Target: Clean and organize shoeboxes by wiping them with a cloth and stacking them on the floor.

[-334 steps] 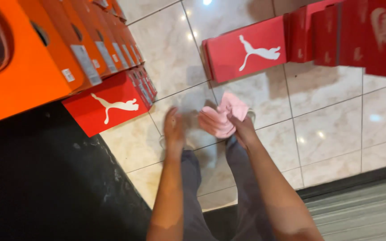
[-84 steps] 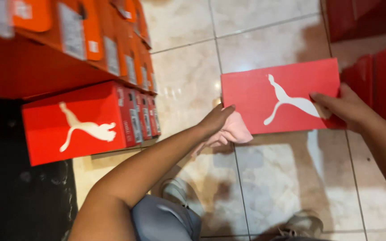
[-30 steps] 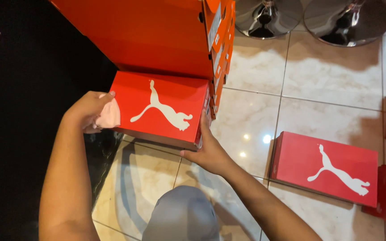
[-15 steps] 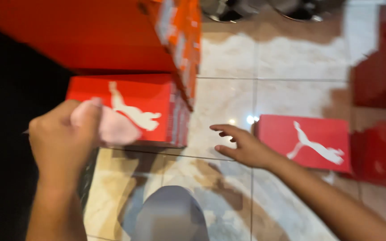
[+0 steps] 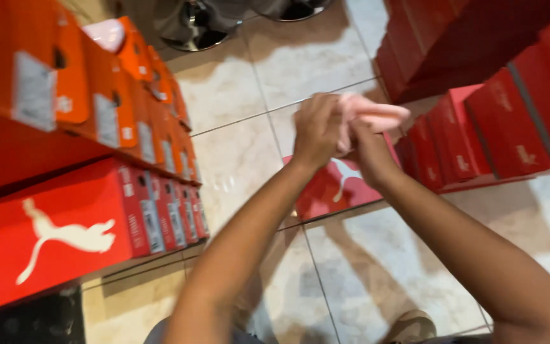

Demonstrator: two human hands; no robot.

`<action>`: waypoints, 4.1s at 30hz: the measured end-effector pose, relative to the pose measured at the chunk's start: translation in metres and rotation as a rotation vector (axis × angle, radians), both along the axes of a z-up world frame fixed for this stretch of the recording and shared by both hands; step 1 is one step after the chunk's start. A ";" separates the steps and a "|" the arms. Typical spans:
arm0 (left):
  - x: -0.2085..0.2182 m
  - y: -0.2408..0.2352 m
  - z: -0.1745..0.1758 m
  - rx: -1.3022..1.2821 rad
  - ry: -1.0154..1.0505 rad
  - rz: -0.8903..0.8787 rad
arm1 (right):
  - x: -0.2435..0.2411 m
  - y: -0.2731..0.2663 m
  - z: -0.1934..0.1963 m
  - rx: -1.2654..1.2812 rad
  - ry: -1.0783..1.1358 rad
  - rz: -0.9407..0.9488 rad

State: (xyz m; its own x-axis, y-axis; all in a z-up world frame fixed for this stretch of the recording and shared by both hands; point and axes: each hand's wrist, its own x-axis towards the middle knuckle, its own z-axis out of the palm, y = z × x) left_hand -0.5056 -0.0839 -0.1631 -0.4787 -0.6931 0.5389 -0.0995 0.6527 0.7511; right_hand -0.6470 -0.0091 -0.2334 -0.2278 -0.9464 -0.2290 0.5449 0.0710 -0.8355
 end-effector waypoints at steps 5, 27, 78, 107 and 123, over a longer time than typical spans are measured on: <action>0.015 0.037 -0.146 0.405 -0.277 0.667 | 0.000 0.013 0.007 0.420 1.354 0.244; 0.032 0.077 -0.241 0.937 -0.635 0.546 | -0.008 -0.123 -0.213 0.811 1.724 0.955; 0.056 0.085 -0.237 0.814 -0.595 0.618 | 0.021 0.116 -0.143 0.720 0.443 -0.634; 0.079 0.060 -0.177 0.573 0.206 0.706 | -0.019 0.005 -0.079 0.199 0.853 0.474; 0.050 0.043 -0.165 1.439 0.126 0.622 | -0.046 0.026 -0.155 0.177 1.875 0.352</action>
